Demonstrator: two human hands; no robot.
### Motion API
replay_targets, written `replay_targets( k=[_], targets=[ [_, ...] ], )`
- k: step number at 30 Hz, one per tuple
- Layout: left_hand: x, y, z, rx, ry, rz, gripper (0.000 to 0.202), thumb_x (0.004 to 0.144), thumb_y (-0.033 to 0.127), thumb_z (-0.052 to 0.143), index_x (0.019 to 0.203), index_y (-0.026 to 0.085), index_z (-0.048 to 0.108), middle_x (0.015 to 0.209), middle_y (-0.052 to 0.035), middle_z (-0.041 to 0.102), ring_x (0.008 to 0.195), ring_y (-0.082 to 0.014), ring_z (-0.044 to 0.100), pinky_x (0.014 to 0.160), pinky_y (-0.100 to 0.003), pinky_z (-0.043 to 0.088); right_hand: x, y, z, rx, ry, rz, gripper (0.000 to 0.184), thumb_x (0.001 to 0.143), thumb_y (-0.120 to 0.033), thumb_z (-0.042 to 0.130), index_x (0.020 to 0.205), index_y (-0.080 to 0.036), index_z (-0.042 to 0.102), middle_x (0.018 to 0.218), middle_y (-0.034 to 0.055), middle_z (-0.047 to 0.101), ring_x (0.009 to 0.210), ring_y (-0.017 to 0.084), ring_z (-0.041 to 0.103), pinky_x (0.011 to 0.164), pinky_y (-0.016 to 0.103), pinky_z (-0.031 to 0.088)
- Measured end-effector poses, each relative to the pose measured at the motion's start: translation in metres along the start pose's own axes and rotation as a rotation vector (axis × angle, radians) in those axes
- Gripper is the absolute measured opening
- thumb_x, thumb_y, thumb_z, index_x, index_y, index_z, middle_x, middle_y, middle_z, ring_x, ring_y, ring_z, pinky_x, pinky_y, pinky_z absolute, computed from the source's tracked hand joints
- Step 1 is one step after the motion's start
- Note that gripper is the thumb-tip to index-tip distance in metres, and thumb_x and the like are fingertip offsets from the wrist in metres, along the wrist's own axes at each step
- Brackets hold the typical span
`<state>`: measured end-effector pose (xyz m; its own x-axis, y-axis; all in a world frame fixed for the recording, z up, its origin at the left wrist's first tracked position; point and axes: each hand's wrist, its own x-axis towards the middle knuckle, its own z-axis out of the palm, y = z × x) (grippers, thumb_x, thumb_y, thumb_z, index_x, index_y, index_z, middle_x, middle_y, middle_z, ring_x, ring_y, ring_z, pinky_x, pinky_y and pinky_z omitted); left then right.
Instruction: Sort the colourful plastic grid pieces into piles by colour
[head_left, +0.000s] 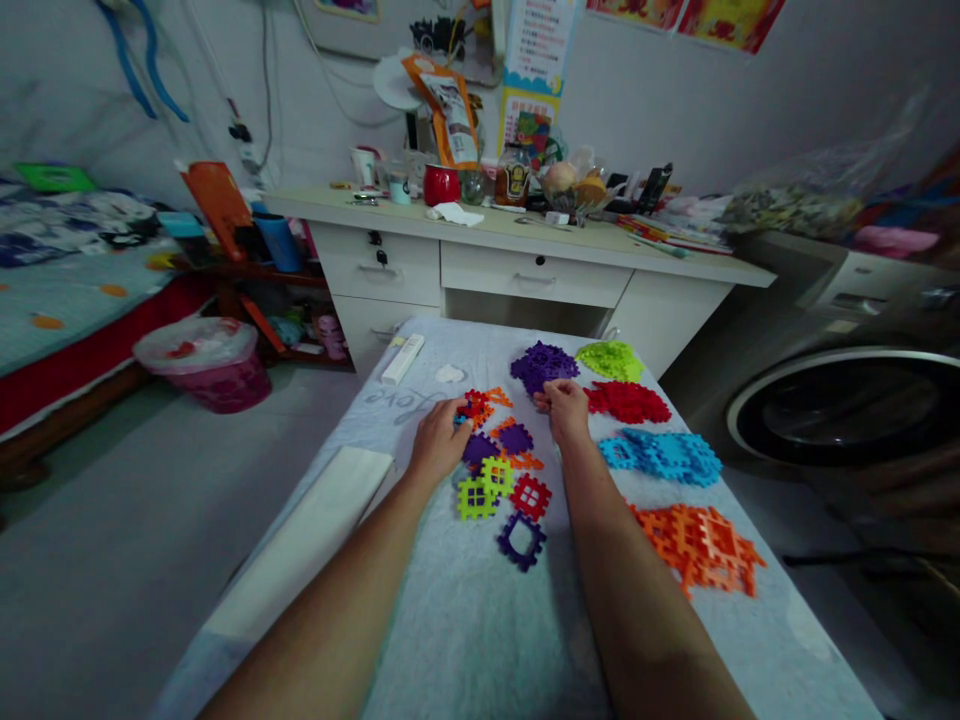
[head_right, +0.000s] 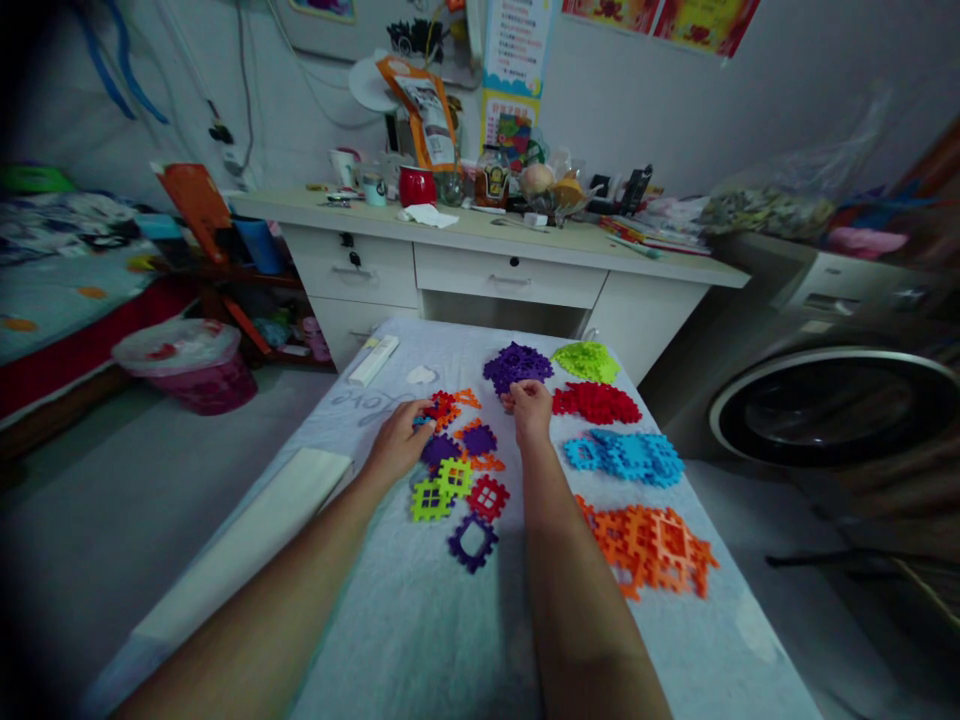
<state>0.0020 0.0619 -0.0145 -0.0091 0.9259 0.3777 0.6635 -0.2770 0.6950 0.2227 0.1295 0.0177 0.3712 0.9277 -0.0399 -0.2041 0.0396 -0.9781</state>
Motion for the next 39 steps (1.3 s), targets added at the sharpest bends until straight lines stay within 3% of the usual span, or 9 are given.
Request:
replay_targets(
  k=[8,13,26,29,32,35,39],
  targets=[
    [0.000,0.007,-0.005,0.010,0.002,-0.006,0.032,0.084,0.023,0.054,0.115,0.020,0.059,0.118,-0.0087,0.063,0.108,-0.0224,0.061,0.096,-0.039,0.047,0.016,-0.002,0.016,-0.157,-0.006,-0.001,0.019,0.064,-0.026,0.066,0.072,-0.020,0.049,0.056,-0.0054,0.054,0.055,0.015,0.065,0.045,0.021,0.050],
    [0.001,0.006,-0.005,0.020,0.015,0.010,0.033,0.083,0.023,0.056,0.116,0.022,0.059,0.116,-0.0086,0.064,0.109,-0.0233,0.060,0.098,-0.041,0.047,0.018,0.007,0.017,-0.203,0.030,-0.067,0.023,0.067,-0.023,0.061,0.087,-0.020,0.051,0.075,-0.0003,0.061,0.072,0.017,0.069,0.056,0.024,0.056],
    [0.001,0.010,-0.006,0.042,0.003,0.012,0.034,0.081,0.022,0.057,0.115,0.020,0.059,0.115,-0.0098,0.063,0.109,-0.0245,0.060,0.099,-0.042,0.047,0.021,0.023,0.015,-0.241,-0.119,-0.168,0.032,0.070,-0.021,0.051,0.102,-0.018,0.055,0.110,0.0100,0.066,0.107,0.021,0.065,0.077,0.029,0.055],
    [0.001,0.009,-0.006,0.042,0.000,0.012,0.034,0.081,0.022,0.057,0.115,0.021,0.059,0.115,-0.0091,0.063,0.109,-0.0242,0.060,0.098,-0.041,0.047,0.018,0.021,0.014,-0.260,-0.134,-0.188,0.034,0.068,-0.019,0.050,0.102,-0.018,0.056,0.108,0.0090,0.067,0.103,0.020,0.066,0.079,0.029,0.054],
    [0.001,0.008,-0.005,0.042,0.002,0.017,0.034,0.081,0.021,0.057,0.115,0.021,0.059,0.115,-0.0085,0.063,0.108,-0.0236,0.060,0.097,-0.041,0.047,0.013,0.010,0.012,-0.337,-0.162,-0.197,0.030,0.071,-0.023,0.050,0.098,-0.018,0.059,0.095,0.0056,0.068,0.084,0.018,0.068,0.067,0.027,0.054],
    [0.000,0.008,-0.005,0.044,0.010,0.018,0.034,0.082,0.021,0.056,0.115,0.021,0.059,0.116,-0.0090,0.063,0.107,-0.0236,0.061,0.097,-0.041,0.047,0.006,-0.011,0.007,-0.589,-0.308,-0.233,0.019,0.072,-0.025,0.052,0.085,-0.018,0.064,0.077,0.0016,0.066,0.064,0.014,0.062,0.057,0.024,0.048],
    [0.000,0.010,-0.006,0.047,0.010,0.023,0.034,0.081,0.021,0.056,0.115,0.021,0.059,0.116,-0.0088,0.062,0.108,-0.0235,0.060,0.097,-0.041,0.047,-0.004,-0.038,0.000,-1.004,-0.666,-0.250,0.006,0.067,-0.023,0.066,0.070,-0.017,0.067,0.065,-0.0010,0.064,0.058,0.012,0.055,0.056,0.023,0.040]
  ],
)
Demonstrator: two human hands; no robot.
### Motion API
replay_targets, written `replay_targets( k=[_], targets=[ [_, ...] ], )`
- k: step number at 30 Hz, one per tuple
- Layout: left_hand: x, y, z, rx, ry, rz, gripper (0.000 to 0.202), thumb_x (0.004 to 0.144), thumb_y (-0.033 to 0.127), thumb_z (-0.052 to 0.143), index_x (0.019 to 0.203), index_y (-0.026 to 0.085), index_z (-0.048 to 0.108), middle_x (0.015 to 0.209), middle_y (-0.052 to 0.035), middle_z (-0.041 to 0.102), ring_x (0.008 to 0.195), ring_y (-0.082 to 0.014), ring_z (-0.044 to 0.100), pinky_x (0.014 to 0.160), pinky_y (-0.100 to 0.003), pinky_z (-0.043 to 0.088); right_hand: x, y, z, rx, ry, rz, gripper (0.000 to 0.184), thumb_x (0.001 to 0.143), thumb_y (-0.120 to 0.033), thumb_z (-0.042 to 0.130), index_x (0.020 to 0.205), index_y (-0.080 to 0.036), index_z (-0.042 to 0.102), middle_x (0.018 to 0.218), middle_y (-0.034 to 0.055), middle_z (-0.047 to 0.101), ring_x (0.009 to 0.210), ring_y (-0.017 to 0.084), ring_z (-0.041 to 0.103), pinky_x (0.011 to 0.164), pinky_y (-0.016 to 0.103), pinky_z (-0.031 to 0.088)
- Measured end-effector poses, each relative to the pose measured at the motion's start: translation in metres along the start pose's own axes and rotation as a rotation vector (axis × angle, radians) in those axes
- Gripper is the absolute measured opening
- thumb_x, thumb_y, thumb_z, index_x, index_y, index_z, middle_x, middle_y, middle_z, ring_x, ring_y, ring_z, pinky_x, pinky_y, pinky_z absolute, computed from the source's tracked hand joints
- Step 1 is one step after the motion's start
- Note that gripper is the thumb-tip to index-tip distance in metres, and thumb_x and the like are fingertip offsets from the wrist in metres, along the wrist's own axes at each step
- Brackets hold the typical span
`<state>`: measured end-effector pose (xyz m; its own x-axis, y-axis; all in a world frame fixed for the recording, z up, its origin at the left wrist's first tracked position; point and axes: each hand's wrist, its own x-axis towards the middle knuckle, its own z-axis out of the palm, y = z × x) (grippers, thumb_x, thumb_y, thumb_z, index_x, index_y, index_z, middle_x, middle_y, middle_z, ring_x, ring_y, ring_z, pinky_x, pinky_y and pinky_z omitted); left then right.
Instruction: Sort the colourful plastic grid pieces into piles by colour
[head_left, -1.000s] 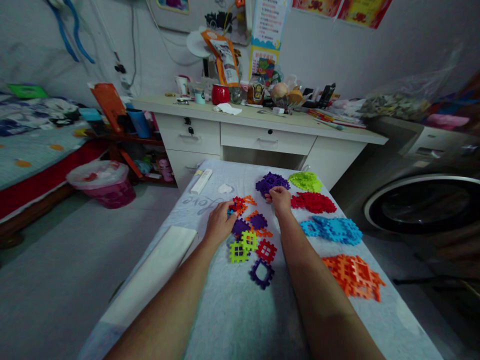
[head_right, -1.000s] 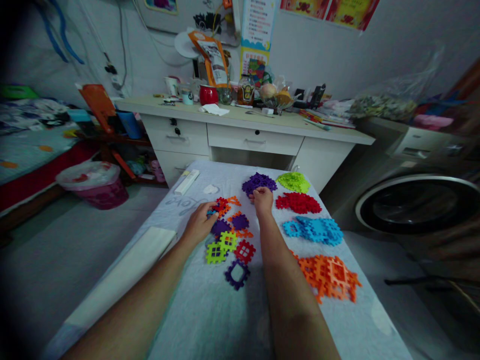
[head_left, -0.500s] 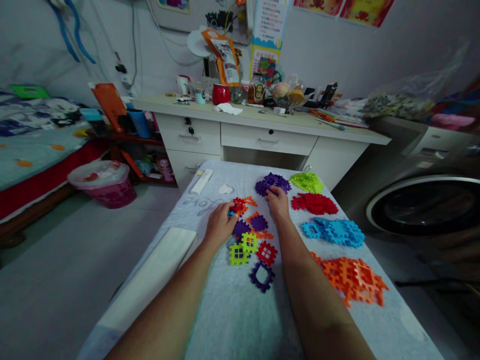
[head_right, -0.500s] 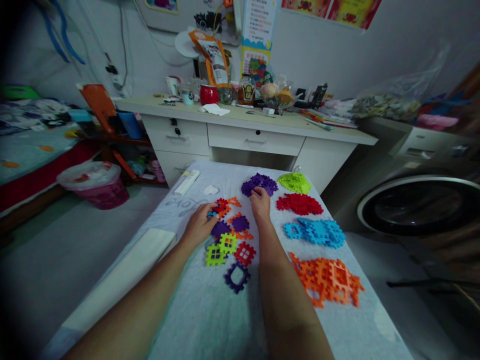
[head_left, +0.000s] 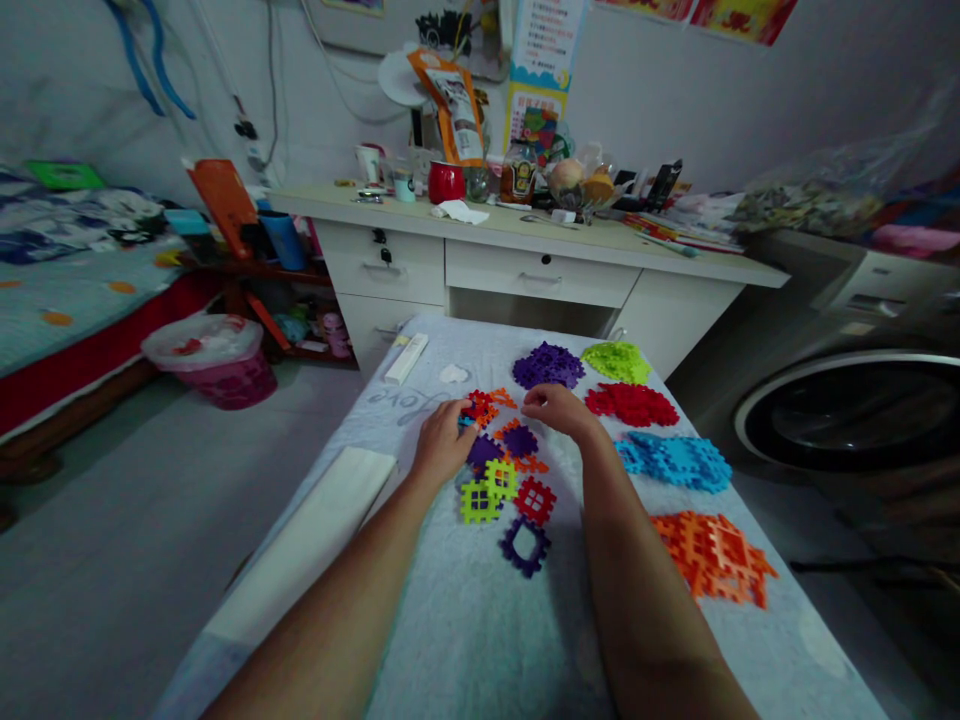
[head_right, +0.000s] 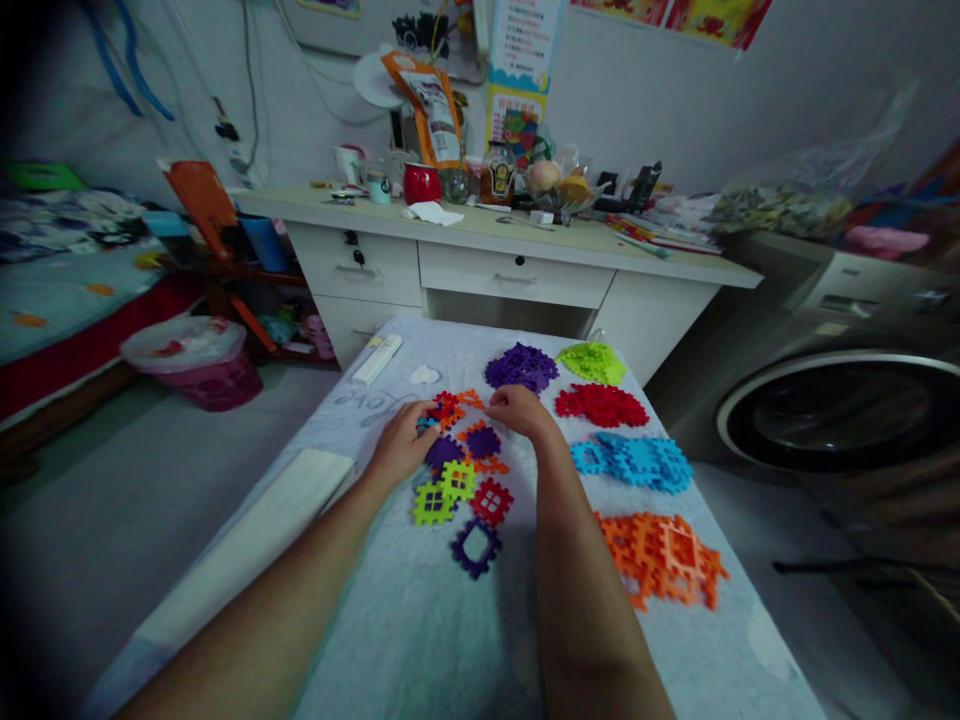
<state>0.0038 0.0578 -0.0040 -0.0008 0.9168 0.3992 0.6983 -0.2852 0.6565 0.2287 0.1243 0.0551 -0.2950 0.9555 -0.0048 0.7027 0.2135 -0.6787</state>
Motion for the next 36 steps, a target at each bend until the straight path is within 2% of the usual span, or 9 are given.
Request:
replay_targets(
  k=[3,5,9,14,18,22,28,32,36],
  targets=[
    [0.000,0.001,-0.001,0.000,-0.007,-0.005,0.034,0.081,0.021,0.056,0.116,0.021,0.058,0.116,-0.0090,0.063,0.108,-0.0237,0.060,0.097,-0.040,0.047,-0.007,-0.007,-0.004,-0.145,-0.209,0.042,0.006,0.064,-0.019,0.071,0.062,-0.018,0.065,0.055,-0.0037,0.059,0.052,0.010,0.049,0.051,0.022,0.034],
    [0.000,0.001,-0.001,0.004,-0.008,-0.009,0.034,0.081,0.021,0.056,0.116,0.021,0.058,0.116,-0.0090,0.063,0.109,-0.0238,0.060,0.097,-0.041,0.047,-0.008,-0.008,-0.001,-0.188,-0.251,0.067,0.011,0.062,-0.015,0.071,0.057,-0.018,0.062,0.049,-0.0048,0.055,0.049,0.009,0.046,0.048,0.022,0.030],
    [0.000,0.000,0.000,0.020,-0.007,-0.003,0.034,0.082,0.021,0.056,0.116,0.021,0.058,0.116,-0.0086,0.063,0.108,-0.0235,0.060,0.097,-0.040,0.047,-0.007,-0.006,0.002,-0.149,-0.253,0.070,0.011,0.061,-0.011,0.069,0.058,-0.018,0.061,0.050,-0.0052,0.055,0.049,0.008,0.046,0.046,0.020,0.030],
    [0.000,-0.001,0.001,0.042,-0.006,-0.001,0.034,0.082,0.022,0.056,0.116,0.020,0.058,0.116,-0.0092,0.063,0.109,-0.0246,0.060,0.098,-0.041,0.046,-0.009,0.000,-0.003,0.208,-0.169,0.095,0.007,0.064,-0.016,0.065,0.065,-0.018,0.058,0.050,-0.0074,0.052,0.042,0.006,0.042,0.042,0.019,0.029],
    [-0.001,-0.001,0.002,0.041,-0.003,0.002,0.033,0.082,0.022,0.056,0.115,0.020,0.059,0.115,-0.0090,0.063,0.109,-0.0246,0.059,0.098,-0.041,0.046,-0.006,0.007,-0.004,0.485,0.021,0.073,0.016,0.064,-0.025,0.066,0.069,-0.020,0.052,0.044,-0.0085,0.050,0.037,0.007,0.041,0.038,0.018,0.029],
    [-0.001,-0.001,0.002,0.048,0.001,0.002,0.033,0.082,0.022,0.056,0.115,0.021,0.058,0.115,-0.0076,0.063,0.109,-0.0233,0.060,0.098,-0.039,0.046,0.006,0.014,-0.004,0.617,0.360,0.067,0.020,0.062,-0.029,0.066,0.070,-0.022,0.049,0.051,-0.0058,0.054,0.047,0.013,0.055,0.044,0.022,0.041],
    [0.000,0.002,0.001,0.059,-0.001,-0.011,0.033,0.081,0.021,0.056,0.113,0.021,0.059,0.116,-0.0080,0.064,0.110,-0.0239,0.059,0.099,-0.040,0.045,0.033,0.019,-0.023,0.198,0.827,0.149,0.009,0.066,-0.024,0.060,0.068,-0.021,0.052,0.070,0.0017,0.061,0.072,0.019,0.060,0.074,0.032,0.048],
    [0.000,0.003,-0.001,0.051,-0.011,-0.015,0.033,0.081,0.021,0.056,0.113,0.020,0.059,0.115,-0.0083,0.064,0.110,-0.0241,0.059,0.099,-0.040,0.045,0.055,0.020,-0.037,-0.035,0.910,0.183,0.005,0.069,-0.020,0.056,0.073,-0.018,0.058,0.080,0.0056,0.062,0.081,0.019,0.056,0.083,0.033,0.044],
    [0.000,0.003,-0.001,0.053,-0.015,-0.017,0.032,0.081,0.022,0.057,0.113,0.021,0.059,0.115,-0.0080,0.063,0.110,-0.0237,0.059,0.098,-0.039,0.045,0.072,0.027,-0.040,-0.129,0.851,0.207,0.015,0.070,-0.015,0.051,0.080,-0.016,0.063,0.088,0.0090,0.061,0.083,0.020,0.055,0.083,0.032,0.043]
  ],
)
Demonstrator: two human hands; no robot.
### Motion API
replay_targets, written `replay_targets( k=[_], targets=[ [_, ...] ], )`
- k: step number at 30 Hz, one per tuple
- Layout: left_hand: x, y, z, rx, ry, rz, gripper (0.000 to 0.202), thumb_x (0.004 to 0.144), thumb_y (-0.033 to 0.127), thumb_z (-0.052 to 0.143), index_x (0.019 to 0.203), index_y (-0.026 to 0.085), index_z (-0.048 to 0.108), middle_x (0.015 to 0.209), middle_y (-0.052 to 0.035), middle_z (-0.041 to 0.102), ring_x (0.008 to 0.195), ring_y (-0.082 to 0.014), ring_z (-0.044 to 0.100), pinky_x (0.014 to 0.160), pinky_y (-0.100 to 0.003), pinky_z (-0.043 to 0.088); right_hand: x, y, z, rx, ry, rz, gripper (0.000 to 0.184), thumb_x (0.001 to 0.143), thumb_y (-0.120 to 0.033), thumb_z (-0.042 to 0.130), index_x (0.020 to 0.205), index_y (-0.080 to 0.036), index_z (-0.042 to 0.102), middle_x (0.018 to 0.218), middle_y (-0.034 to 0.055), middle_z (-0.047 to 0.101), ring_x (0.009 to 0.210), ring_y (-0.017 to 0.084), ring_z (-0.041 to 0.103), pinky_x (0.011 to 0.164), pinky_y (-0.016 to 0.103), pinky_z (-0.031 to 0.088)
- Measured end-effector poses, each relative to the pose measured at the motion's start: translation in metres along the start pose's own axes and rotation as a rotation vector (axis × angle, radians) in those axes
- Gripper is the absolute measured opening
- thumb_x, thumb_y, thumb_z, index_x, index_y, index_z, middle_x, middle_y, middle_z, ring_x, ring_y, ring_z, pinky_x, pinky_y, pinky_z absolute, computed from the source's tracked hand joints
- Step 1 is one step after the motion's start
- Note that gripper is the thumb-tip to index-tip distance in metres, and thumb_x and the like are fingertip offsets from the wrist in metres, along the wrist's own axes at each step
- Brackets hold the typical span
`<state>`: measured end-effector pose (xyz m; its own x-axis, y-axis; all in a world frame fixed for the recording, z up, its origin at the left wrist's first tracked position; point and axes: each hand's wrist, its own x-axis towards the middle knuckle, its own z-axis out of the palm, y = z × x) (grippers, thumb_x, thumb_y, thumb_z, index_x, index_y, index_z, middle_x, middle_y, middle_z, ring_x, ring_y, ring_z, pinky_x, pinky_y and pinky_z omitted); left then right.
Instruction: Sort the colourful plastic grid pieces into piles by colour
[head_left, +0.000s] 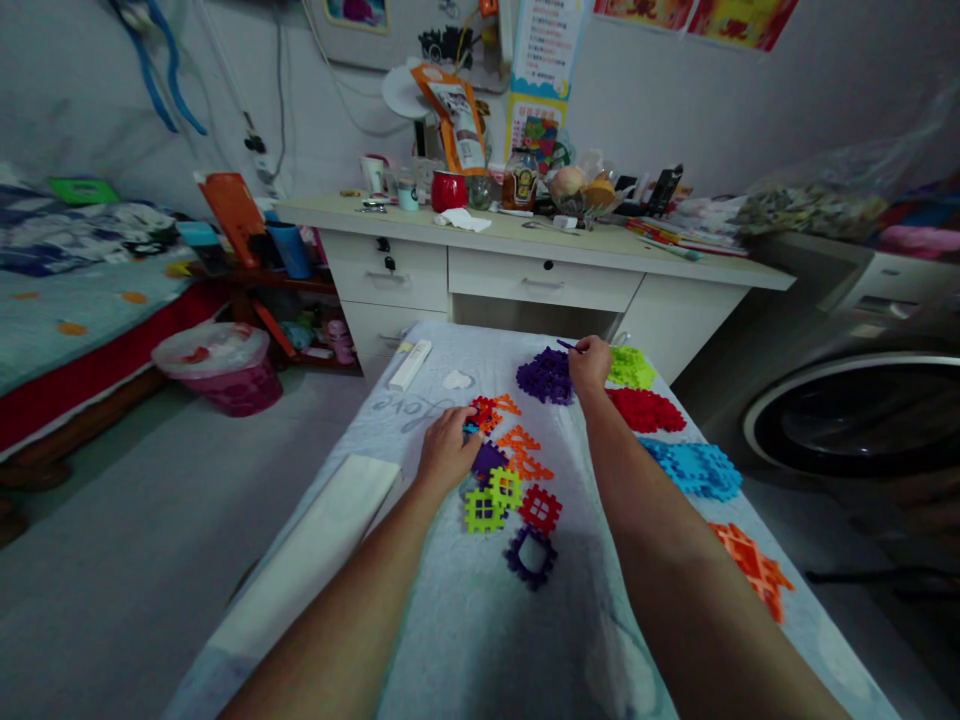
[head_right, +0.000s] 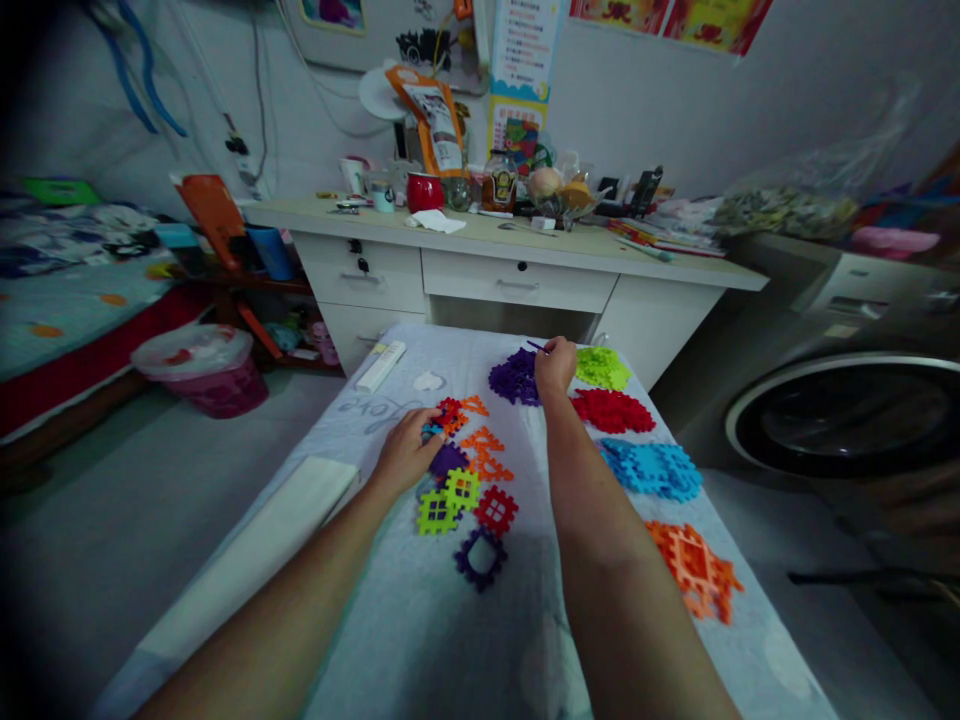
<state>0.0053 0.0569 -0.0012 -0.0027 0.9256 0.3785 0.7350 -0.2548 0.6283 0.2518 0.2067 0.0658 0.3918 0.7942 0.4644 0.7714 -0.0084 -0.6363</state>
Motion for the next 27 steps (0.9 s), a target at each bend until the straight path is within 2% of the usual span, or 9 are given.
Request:
replay_targets(
  k=[4,8,14,18,20,23,25,27],
  targets=[
    [0.000,-0.002,0.001,-0.002,0.009,0.011,0.032,0.080,0.021,0.057,0.113,0.021,0.059,0.115,-0.0082,0.063,0.111,-0.0237,0.059,0.098,-0.039,0.045,-0.004,0.007,0.009,-0.052,-0.116,-0.036,0.026,0.067,-0.009,0.048,0.084,-0.015,0.066,0.093,0.0113,0.062,0.085,0.022,0.056,0.086,0.034,0.044],
    [-0.001,-0.001,0.000,0.001,0.008,0.010,0.032,0.080,0.021,0.057,0.113,0.021,0.059,0.115,-0.0080,0.063,0.110,-0.0237,0.059,0.099,-0.040,0.045,-0.017,0.011,0.011,-0.030,-0.141,-0.078,0.034,0.067,-0.009,0.046,0.092,-0.012,0.068,0.097,0.0123,0.065,0.093,0.022,0.057,0.092,0.033,0.043],
    [-0.001,0.001,-0.001,-0.004,0.011,0.014,0.030,0.080,0.020,0.056,0.110,0.020,0.060,0.113,-0.0084,0.064,0.109,-0.0240,0.060,0.099,-0.040,0.045,-0.039,0.009,0.000,0.069,-0.130,-0.120,0.037,0.069,-0.014,0.046,0.099,-0.012,0.068,0.104,0.0119,0.067,0.102,0.023,0.058,0.097,0.035,0.042],
    [-0.001,-0.001,0.000,0.006,0.017,0.018,0.032,0.080,0.020,0.056,0.111,0.020,0.060,0.114,-0.0087,0.064,0.109,-0.0244,0.059,0.098,-0.040,0.045,-0.055,0.002,-0.012,0.109,-0.155,-0.116,0.031,0.071,-0.018,0.049,0.095,-0.013,0.069,0.098,0.0111,0.068,0.093,0.023,0.060,0.090,0.035,0.046],
    [0.000,-0.002,0.001,0.020,0.030,0.020,0.032,0.079,0.021,0.057,0.112,0.021,0.060,0.115,-0.0085,0.064,0.109,-0.0247,0.059,0.098,-0.041,0.045,-0.064,-0.003,-0.019,0.166,-0.264,-0.122,0.027,0.073,-0.020,0.050,0.092,-0.014,0.068,0.087,0.0077,0.068,0.081,0.020,0.061,0.080,0.032,0.048],
    [0.000,-0.003,0.001,0.043,0.059,0.018,0.030,0.079,0.019,0.057,0.108,0.021,0.061,0.113,-0.0075,0.064,0.110,-0.0248,0.057,0.101,-0.041,0.043,-0.078,-0.014,-0.028,0.227,-0.557,-0.194,0.017,0.075,-0.022,0.054,0.086,-0.016,0.067,0.071,0.0012,0.065,0.066,0.015,0.059,0.064,0.025,0.044],
    [0.000,-0.003,0.001,0.051,0.076,0.007,0.029,0.079,0.017,0.055,0.106,0.022,0.062,0.112,-0.0070,0.064,0.111,-0.0246,0.056,0.102,-0.041,0.042,-0.087,-0.022,-0.033,0.185,-0.756,-0.268,0.011,0.075,-0.021,0.059,0.081,-0.017,0.066,0.068,-0.0005,0.064,0.063,0.013,0.057,0.059,0.022,0.040],
    [0.000,-0.003,0.000,0.060,0.094,-0.009,0.028,0.079,0.015,0.053,0.104,0.022,0.062,0.111,-0.0069,0.064,0.111,-0.0244,0.056,0.102,-0.041,0.042,-0.095,-0.029,-0.036,0.101,-0.864,-0.316,0.007,0.074,-0.019,0.061,0.079,-0.017,0.066,0.071,-0.0003,0.065,0.063,0.012,0.056,0.058,0.021,0.038]
  ],
)
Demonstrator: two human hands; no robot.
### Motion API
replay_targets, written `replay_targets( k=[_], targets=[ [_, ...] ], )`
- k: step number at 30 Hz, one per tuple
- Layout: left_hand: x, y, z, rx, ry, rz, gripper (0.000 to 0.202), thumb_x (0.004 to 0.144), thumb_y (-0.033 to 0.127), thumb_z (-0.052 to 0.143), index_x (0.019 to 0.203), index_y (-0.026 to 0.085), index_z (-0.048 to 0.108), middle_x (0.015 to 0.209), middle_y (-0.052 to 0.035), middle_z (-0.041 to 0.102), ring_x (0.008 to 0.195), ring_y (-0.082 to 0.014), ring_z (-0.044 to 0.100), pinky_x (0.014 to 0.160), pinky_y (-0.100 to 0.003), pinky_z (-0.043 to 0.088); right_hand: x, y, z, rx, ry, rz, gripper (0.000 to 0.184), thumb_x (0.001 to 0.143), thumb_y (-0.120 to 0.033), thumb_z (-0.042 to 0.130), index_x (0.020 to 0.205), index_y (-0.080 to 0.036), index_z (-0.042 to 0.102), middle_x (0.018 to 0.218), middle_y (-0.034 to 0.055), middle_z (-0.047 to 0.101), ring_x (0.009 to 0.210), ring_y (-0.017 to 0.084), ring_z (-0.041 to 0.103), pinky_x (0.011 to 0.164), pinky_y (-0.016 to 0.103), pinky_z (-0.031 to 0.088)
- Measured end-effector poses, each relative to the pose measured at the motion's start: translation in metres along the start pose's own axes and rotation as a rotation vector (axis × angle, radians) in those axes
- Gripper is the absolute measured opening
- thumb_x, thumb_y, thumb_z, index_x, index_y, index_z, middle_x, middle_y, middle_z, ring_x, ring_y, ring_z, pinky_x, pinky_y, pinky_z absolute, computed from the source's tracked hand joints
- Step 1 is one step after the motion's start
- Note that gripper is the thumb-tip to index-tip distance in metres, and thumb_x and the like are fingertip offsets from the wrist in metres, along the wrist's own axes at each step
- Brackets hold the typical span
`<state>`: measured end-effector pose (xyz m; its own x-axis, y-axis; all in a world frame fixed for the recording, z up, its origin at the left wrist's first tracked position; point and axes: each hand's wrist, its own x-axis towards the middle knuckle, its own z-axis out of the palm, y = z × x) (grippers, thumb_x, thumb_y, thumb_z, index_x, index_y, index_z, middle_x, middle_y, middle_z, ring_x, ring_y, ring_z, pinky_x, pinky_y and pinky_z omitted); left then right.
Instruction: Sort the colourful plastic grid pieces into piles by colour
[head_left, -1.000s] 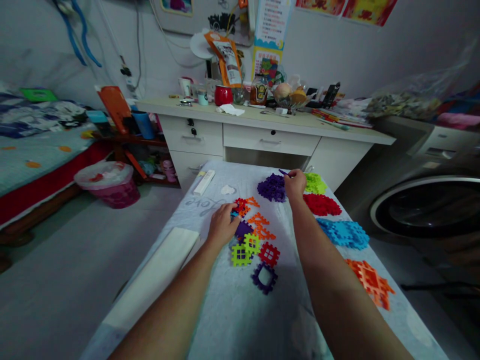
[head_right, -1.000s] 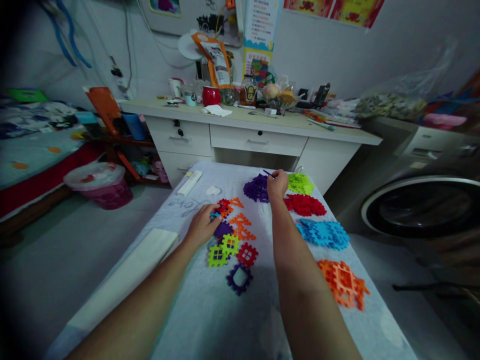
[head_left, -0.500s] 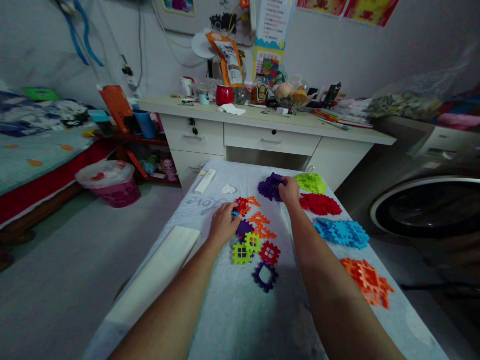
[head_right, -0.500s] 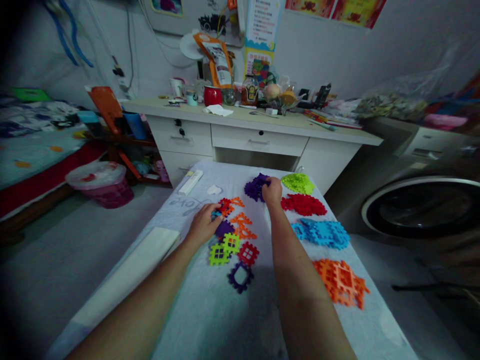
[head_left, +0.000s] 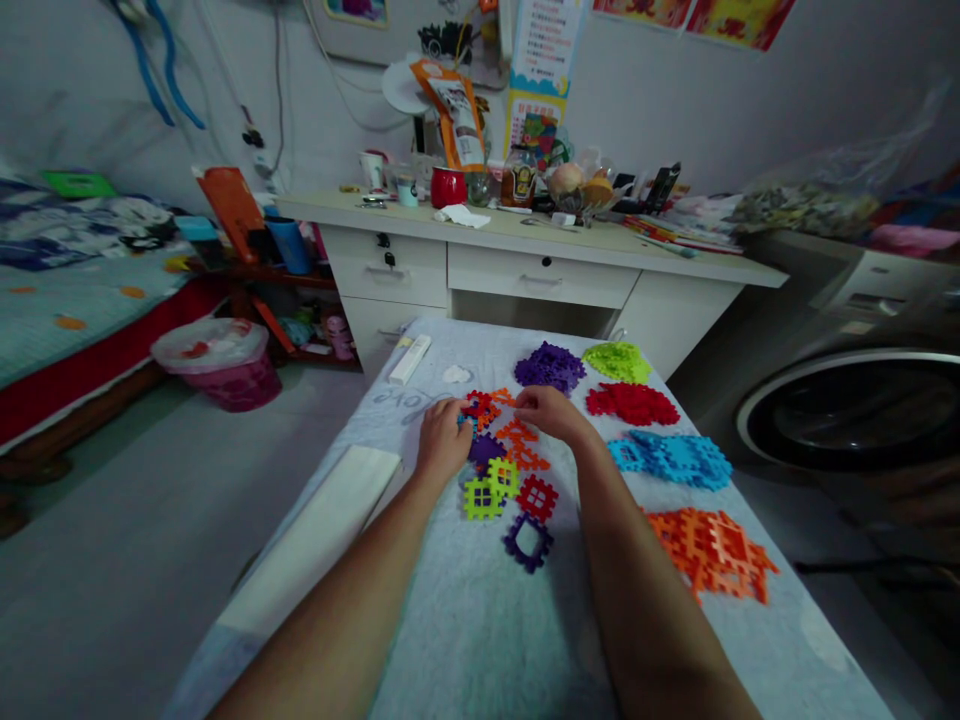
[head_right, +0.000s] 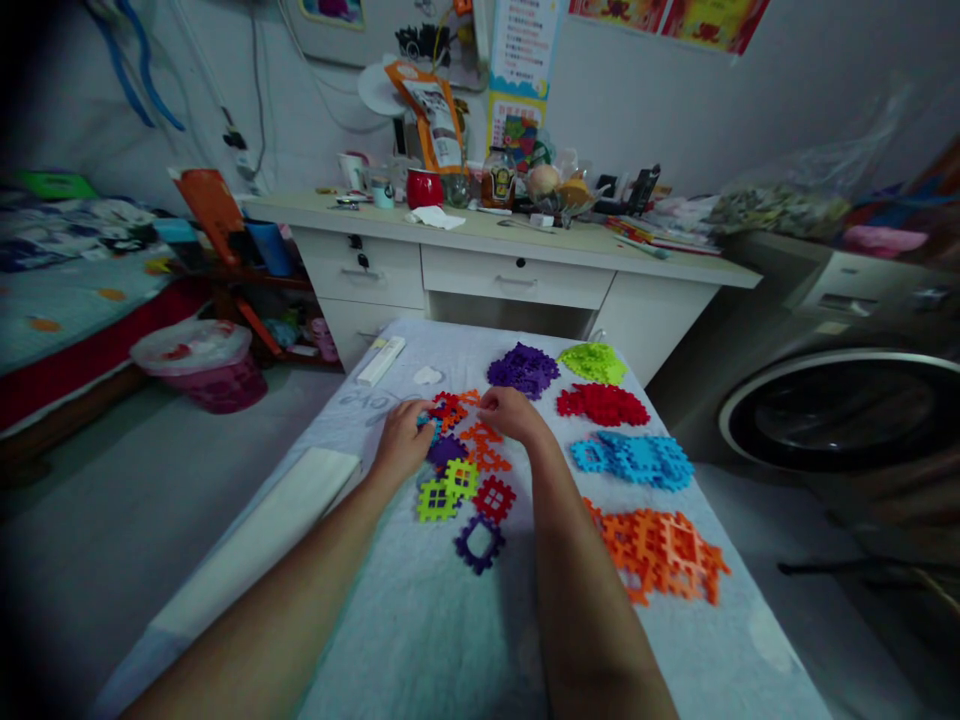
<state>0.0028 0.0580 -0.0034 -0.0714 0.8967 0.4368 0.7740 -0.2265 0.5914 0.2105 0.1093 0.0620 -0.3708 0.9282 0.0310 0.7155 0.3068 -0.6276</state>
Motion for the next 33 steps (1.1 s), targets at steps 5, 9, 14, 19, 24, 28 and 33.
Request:
replay_targets(
  k=[5,9,14,19,24,28,33],
  targets=[
    [-0.001,-0.002,-0.002,0.026,0.029,-0.049,0.028,0.081,0.013,0.048,0.103,0.021,0.062,0.110,-0.0071,0.065,0.110,-0.0237,0.057,0.101,-0.039,0.042,-0.002,-0.009,0.008,-0.146,-0.051,0.016,0.010,0.074,-0.011,0.062,0.082,-0.016,0.065,0.078,0.0007,0.066,0.066,0.011,0.054,0.058,0.020,0.035],
    [-0.002,-0.001,-0.003,0.047,0.021,-0.085,0.028,0.082,0.013,0.047,0.104,0.022,0.063,0.111,-0.0066,0.065,0.110,-0.0237,0.058,0.099,-0.038,0.043,-0.001,-0.008,0.008,-0.267,-0.116,0.031,0.010,0.069,-0.009,0.065,0.076,-0.016,0.064,0.073,-0.0004,0.062,0.064,0.011,0.049,0.056,0.021,0.031],
    [-0.001,0.001,-0.003,0.054,-0.010,-0.100,0.029,0.082,0.014,0.048,0.106,0.023,0.063,0.115,-0.0059,0.065,0.111,-0.0229,0.058,0.098,-0.037,0.043,-0.005,-0.010,0.005,-0.245,-0.179,0.082,0.013,0.068,-0.009,0.066,0.075,-0.017,0.059,0.068,-0.0035,0.056,0.061,0.009,0.045,0.053,0.020,0.028],
    [-0.001,0.001,-0.003,0.048,-0.025,-0.103,0.030,0.082,0.015,0.049,0.107,0.023,0.062,0.115,-0.0049,0.065,0.110,-0.0224,0.059,0.098,-0.037,0.043,-0.009,-0.013,0.002,-0.174,-0.184,0.118,0.017,0.068,-0.010,0.066,0.078,-0.018,0.055,0.068,-0.0048,0.054,0.061,0.009,0.045,0.053,0.020,0.029],
    [-0.001,0.002,-0.003,0.060,-0.034,-0.103,0.030,0.082,0.015,0.049,0.108,0.023,0.062,0.116,-0.0053,0.065,0.111,-0.0224,0.058,0.098,-0.037,0.043,-0.009,-0.012,-0.003,-0.114,-0.097,0.091,0.018,0.067,-0.008,0.066,0.077,-0.018,0.054,0.067,-0.0054,0.053,0.060,0.009,0.045,0.052,0.019,0.028],
    [-0.001,0.003,-0.003,0.062,-0.035,-0.096,0.030,0.082,0.015,0.050,0.108,0.024,0.063,0.116,-0.0053,0.065,0.111,-0.0233,0.058,0.098,-0.037,0.043,-0.012,-0.016,-0.009,-0.074,0.013,0.046,0.019,0.070,-0.009,0.065,0.084,-0.018,0.056,0.069,-0.0054,0.054,0.062,0.009,0.048,0.055,0.019,0.030],
    [-0.001,0.002,-0.003,0.060,-0.036,-0.091,0.030,0.082,0.017,0.051,0.108,0.023,0.063,0.116,-0.0062,0.065,0.111,-0.0244,0.058,0.098,-0.038,0.043,-0.032,-0.026,-0.026,-0.086,0.021,-0.027,0.008,0.074,-0.012,0.063,0.079,-0.017,0.059,0.068,-0.0040,0.056,0.062,0.009,0.049,0.057,0.021,0.031]
  ],
)
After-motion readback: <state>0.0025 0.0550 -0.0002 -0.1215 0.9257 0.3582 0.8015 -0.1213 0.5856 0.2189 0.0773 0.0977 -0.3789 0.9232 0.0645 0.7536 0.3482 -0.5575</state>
